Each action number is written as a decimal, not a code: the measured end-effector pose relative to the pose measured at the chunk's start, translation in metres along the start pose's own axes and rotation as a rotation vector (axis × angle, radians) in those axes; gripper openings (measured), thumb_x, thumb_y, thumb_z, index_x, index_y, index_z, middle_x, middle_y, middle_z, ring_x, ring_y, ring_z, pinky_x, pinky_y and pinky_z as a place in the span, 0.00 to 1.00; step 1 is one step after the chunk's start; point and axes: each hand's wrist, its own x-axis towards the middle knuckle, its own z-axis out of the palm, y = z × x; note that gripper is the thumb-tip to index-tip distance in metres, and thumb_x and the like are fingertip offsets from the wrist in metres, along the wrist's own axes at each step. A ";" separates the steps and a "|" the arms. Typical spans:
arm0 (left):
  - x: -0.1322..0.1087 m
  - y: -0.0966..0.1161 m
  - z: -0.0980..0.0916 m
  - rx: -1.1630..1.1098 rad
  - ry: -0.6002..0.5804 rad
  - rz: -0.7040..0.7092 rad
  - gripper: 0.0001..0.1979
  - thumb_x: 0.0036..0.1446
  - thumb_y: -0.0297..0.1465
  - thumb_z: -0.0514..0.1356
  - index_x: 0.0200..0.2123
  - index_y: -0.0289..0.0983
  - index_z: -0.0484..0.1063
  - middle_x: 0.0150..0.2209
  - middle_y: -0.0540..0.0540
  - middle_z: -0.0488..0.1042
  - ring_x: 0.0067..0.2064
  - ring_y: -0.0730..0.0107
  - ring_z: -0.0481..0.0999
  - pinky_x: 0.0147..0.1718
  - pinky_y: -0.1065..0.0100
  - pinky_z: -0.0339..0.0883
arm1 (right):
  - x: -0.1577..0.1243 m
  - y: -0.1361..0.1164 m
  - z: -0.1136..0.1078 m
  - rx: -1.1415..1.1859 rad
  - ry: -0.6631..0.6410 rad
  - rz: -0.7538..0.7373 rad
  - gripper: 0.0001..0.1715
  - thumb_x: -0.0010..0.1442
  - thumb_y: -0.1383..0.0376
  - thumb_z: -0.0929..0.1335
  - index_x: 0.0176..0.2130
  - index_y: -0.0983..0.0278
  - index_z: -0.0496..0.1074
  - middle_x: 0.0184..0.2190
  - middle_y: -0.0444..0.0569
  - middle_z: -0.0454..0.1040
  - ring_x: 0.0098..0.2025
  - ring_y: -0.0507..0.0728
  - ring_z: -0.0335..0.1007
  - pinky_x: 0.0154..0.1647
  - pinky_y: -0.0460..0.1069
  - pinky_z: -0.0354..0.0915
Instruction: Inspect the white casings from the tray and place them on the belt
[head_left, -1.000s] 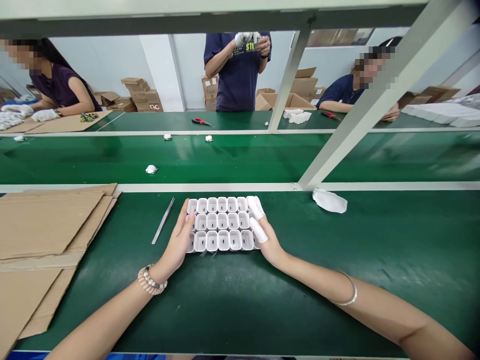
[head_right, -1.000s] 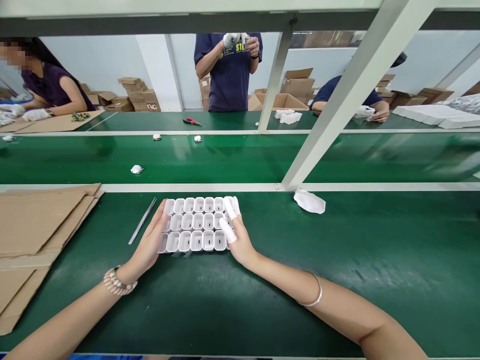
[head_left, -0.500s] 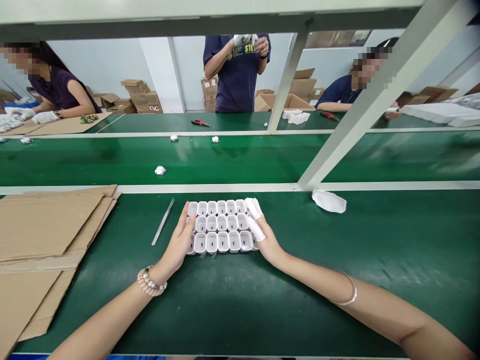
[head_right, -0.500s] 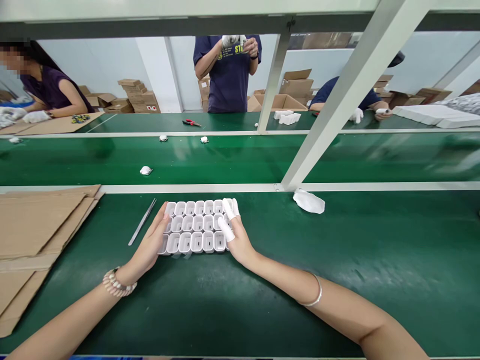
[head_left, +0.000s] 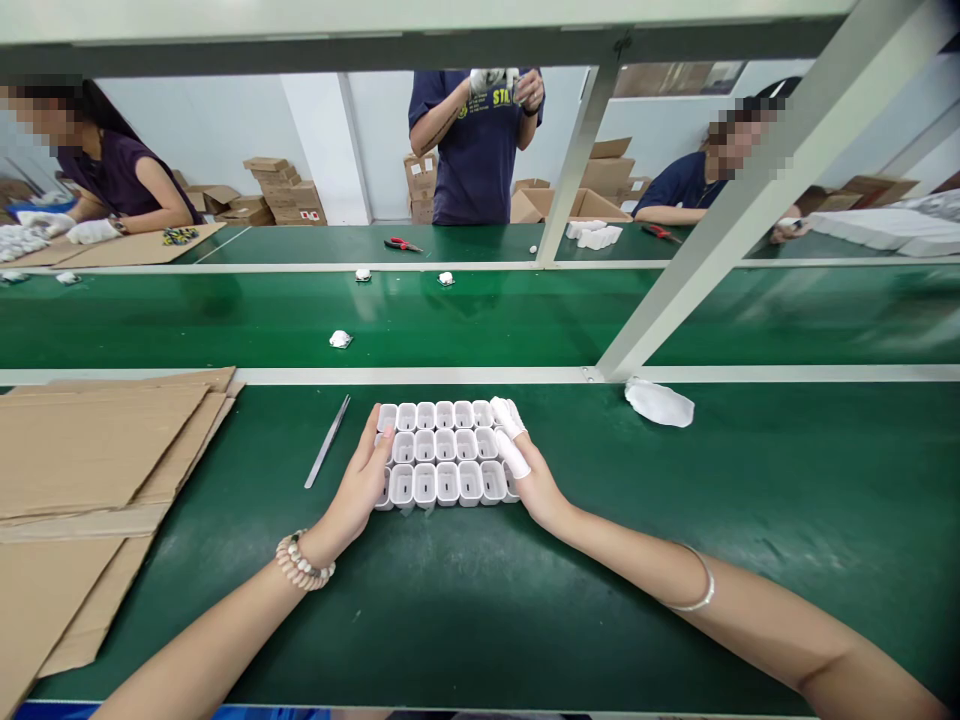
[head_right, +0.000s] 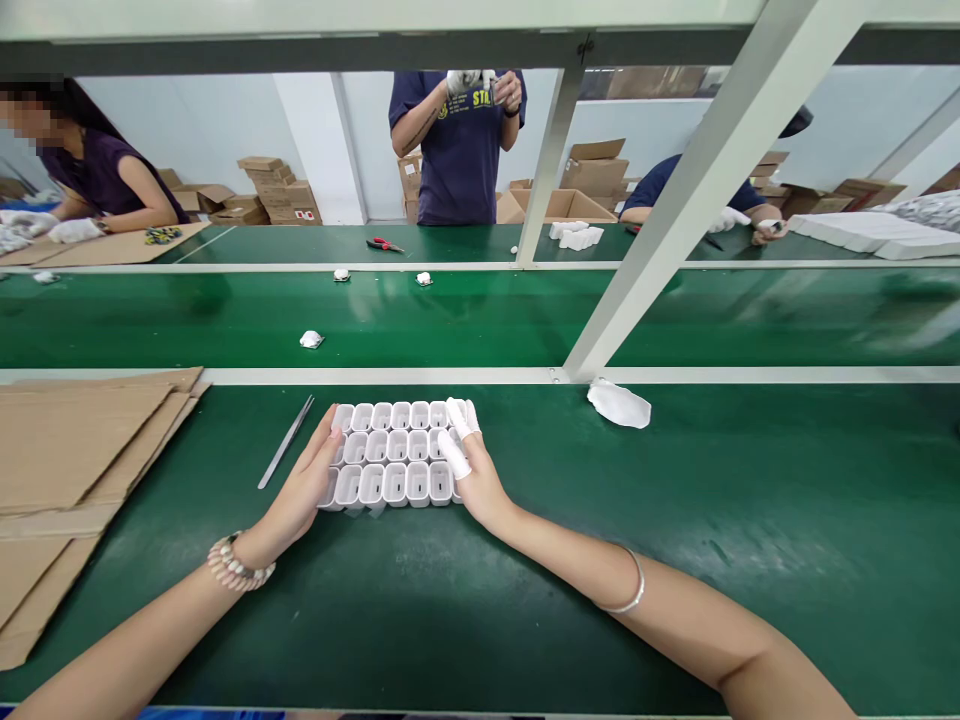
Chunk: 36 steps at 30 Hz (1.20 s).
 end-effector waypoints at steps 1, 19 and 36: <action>0.000 -0.001 0.000 -0.010 -0.004 -0.006 0.33 0.63 0.50 0.51 0.68 0.48 0.49 0.71 0.52 0.45 0.71 0.63 0.46 0.68 0.62 0.42 | 0.000 0.001 0.000 0.017 0.005 0.008 0.41 0.60 0.39 0.61 0.66 0.53 0.58 0.68 0.44 0.53 0.72 0.62 0.33 0.72 0.59 0.32; -0.003 0.006 0.001 -0.034 -0.023 -0.034 0.33 0.63 0.51 0.51 0.67 0.48 0.50 0.71 0.52 0.45 0.71 0.62 0.46 0.67 0.61 0.45 | -0.002 0.002 0.000 0.031 0.010 -0.009 0.39 0.62 0.41 0.61 0.65 0.53 0.58 0.68 0.44 0.54 0.72 0.60 0.34 0.72 0.59 0.31; -0.004 0.010 0.002 -0.023 0.000 -0.016 0.33 0.62 0.51 0.51 0.67 0.47 0.52 0.71 0.52 0.45 0.70 0.60 0.46 0.67 0.60 0.45 | -0.003 -0.001 -0.001 0.044 0.005 -0.038 0.39 0.62 0.41 0.61 0.66 0.52 0.57 0.68 0.43 0.55 0.72 0.60 0.34 0.72 0.58 0.33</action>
